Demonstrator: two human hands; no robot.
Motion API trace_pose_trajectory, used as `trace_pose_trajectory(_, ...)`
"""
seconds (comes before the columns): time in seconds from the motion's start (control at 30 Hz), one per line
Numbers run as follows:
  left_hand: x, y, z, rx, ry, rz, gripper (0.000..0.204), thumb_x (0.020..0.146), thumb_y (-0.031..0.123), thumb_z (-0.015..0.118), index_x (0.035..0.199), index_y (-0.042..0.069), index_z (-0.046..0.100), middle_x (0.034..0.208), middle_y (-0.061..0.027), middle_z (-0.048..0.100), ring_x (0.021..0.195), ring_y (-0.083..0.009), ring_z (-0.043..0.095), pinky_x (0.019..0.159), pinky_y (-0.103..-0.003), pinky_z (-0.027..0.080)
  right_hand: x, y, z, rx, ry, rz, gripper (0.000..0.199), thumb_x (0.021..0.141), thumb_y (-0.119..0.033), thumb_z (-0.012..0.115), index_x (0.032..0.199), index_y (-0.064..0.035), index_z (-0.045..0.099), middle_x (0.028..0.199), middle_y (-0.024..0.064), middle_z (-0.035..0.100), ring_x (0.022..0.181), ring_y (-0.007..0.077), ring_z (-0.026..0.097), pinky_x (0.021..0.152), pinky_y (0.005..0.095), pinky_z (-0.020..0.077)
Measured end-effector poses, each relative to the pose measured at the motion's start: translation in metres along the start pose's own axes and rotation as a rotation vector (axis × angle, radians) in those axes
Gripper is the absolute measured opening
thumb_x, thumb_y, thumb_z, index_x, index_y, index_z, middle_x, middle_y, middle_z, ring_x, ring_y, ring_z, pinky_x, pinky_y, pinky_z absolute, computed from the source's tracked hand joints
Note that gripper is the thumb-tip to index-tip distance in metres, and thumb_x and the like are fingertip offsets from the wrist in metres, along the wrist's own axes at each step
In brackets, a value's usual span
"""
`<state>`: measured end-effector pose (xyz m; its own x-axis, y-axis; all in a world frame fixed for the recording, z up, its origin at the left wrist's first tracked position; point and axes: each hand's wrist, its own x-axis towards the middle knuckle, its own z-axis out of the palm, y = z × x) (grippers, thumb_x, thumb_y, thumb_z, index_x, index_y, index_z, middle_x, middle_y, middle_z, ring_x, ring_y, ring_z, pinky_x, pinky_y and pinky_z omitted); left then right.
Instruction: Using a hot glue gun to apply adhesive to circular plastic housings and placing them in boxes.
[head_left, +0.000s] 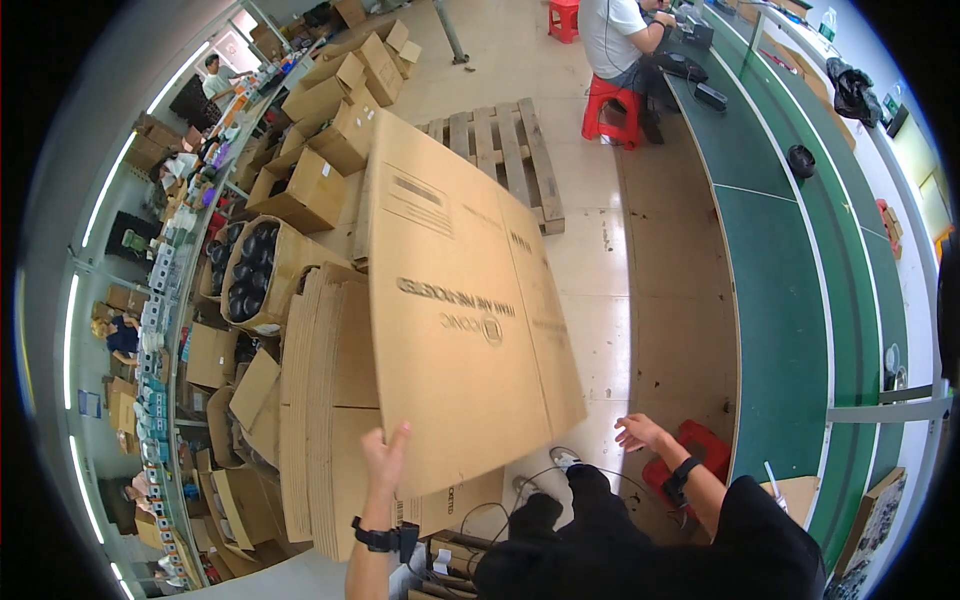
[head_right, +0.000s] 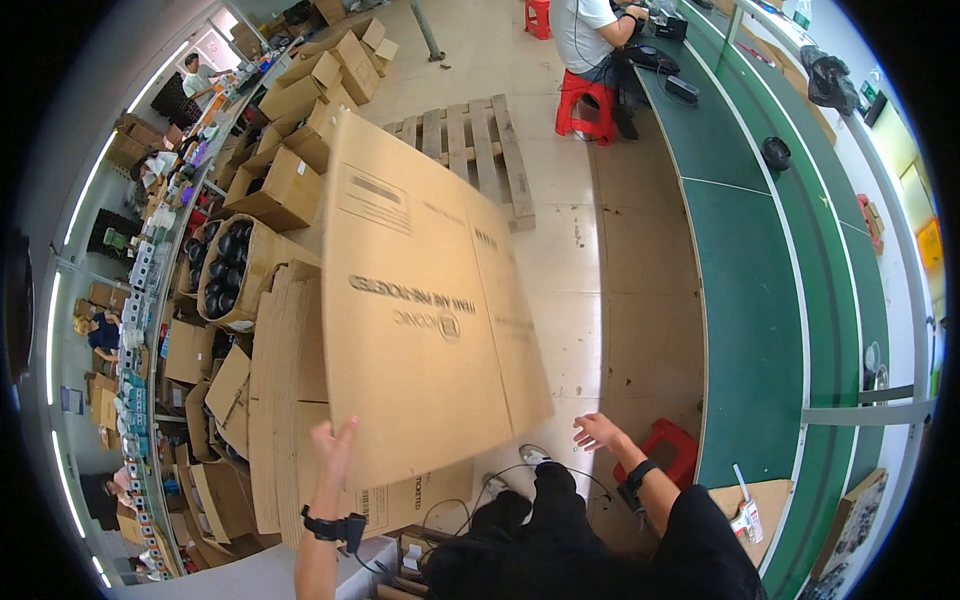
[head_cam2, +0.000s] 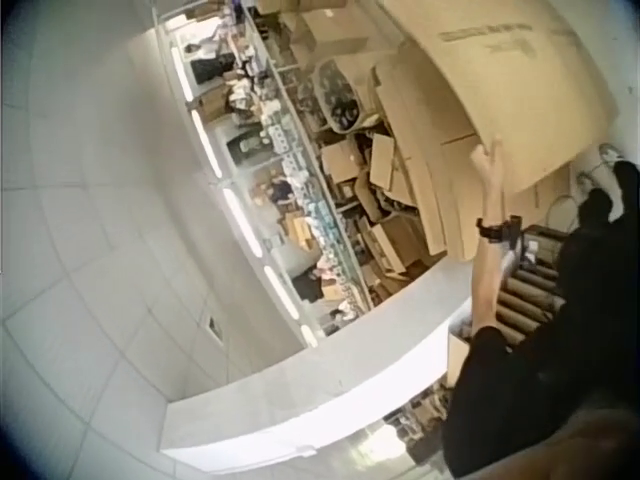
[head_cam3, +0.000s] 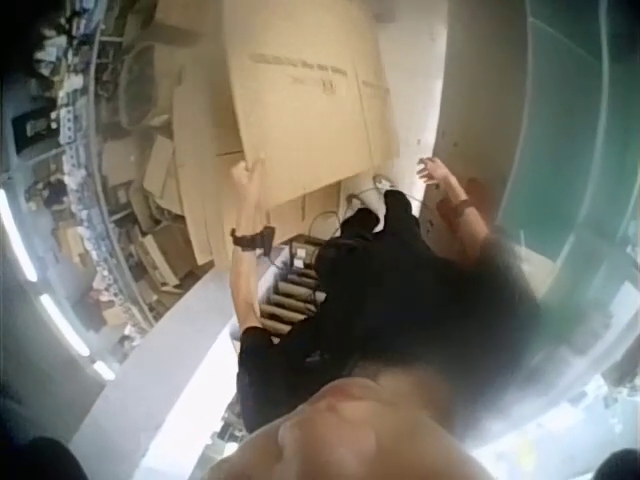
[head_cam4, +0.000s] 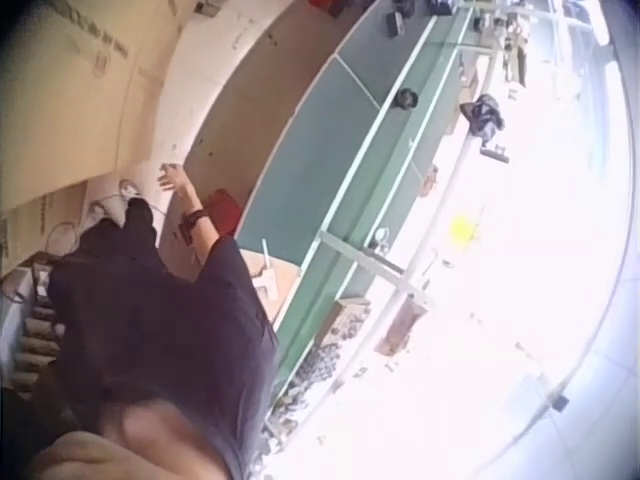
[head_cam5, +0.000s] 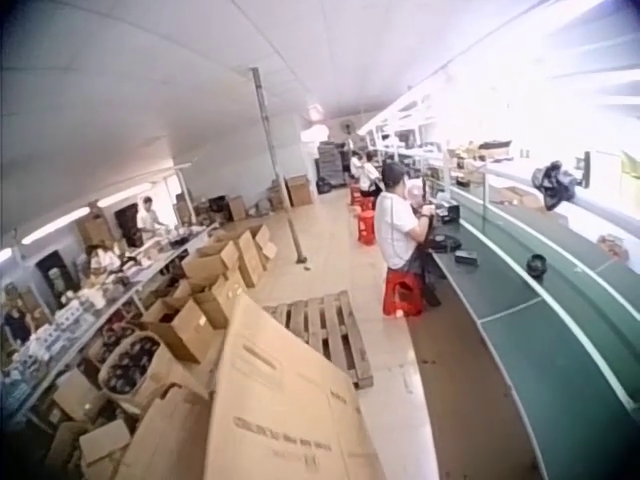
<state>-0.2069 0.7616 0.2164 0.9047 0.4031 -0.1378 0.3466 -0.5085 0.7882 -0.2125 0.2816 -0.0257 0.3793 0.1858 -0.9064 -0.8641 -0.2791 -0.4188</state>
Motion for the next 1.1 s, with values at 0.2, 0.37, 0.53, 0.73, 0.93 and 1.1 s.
trace_pose_trajectory(0.2,0.063,0.061,-0.021,-0.253,0.037,0.044,0.018,0.09,0.015,0.068,0.082,-0.001,0.065,0.075,-0.0024,0.064,0.064,-0.0072,0.055,0.055,-0.026,0.044,0.047,-0.046,0.016,1.008,-0.197,-0.172,0.105,0.086,-0.066,0.057,0.154,-0.01,0.0,0.15,0.0336,0.021,0.126,0.0494,0.044,0.098,0.0654,0.041)
trace_pose_trajectory(0.37,0.103,0.048,-0.041,-0.415,0.007,-0.09,0.021,0.093,0.016,0.064,0.099,-0.004,0.067,0.086,-0.0082,0.069,0.07,-0.0134,0.065,0.061,-0.028,0.051,0.053,-0.173,-0.072,1.402,0.077,-0.728,0.115,0.082,-0.071,0.057,0.154,-0.0078,-0.007,0.158,0.0218,0.014,0.142,0.0407,0.028,0.108,0.0702,0.0247)
trace_pose_trajectory(0.53,0.163,0.007,-0.033,-0.543,-0.138,-0.168,0.022,0.092,0.019,0.066,0.094,-0.003,0.068,0.085,-0.0069,0.067,0.07,-0.0108,0.063,0.06,-0.027,0.05,0.068,-0.249,-0.114,1.284,0.326,-0.766,0.049,0.089,-0.017,0.058,0.13,0.0054,0.045,0.123,0.0204,0.056,0.112,0.0321,0.059,0.097,0.043,0.0517)
trace_pose_trajectory(0.73,0.344,-0.036,0.028,-0.637,-0.217,-0.345,0.022,0.091,0.02,0.066,0.093,-0.002,0.069,0.082,-0.0029,0.067,0.07,-0.0095,0.062,0.061,-0.026,0.049,0.078,-0.366,-0.131,1.141,0.439,-0.861,0.053,0.087,-0.011,0.058,0.135,0.0051,0.042,0.129,0.0203,0.055,0.12,0.0336,0.055,0.105,0.044,0.0454)
trace_pose_trajectory(0.93,0.514,-0.038,0.023,-0.516,-0.221,-0.281,0.024,0.092,0.024,0.065,0.088,0.001,0.07,0.076,-0.0001,0.066,0.064,-0.0075,0.059,0.055,-0.024,0.045,0.155,-0.497,-0.12,1.126,0.491,-0.795,0.044,0.088,-0.015,0.061,0.127,0.0033,0.052,0.126,0.0175,0.059,0.115,0.0297,0.058,0.101,0.0435,0.0478)
trace_pose_trajectory(1.1,0.738,-0.088,0.018,-0.334,-0.173,-0.119,0.03,0.094,0.024,0.063,0.111,-0.001,0.066,0.1,-0.0031,0.068,0.086,-0.0103,0.062,0.074,-0.027,0.05,0.294,-0.636,-0.089,1.111,0.328,-0.727,0.045,0.089,-0.015,0.063,0.13,-0.0002,0.051,0.126,0.0122,0.059,0.117,0.0274,0.056,0.103,0.0435,0.0447)
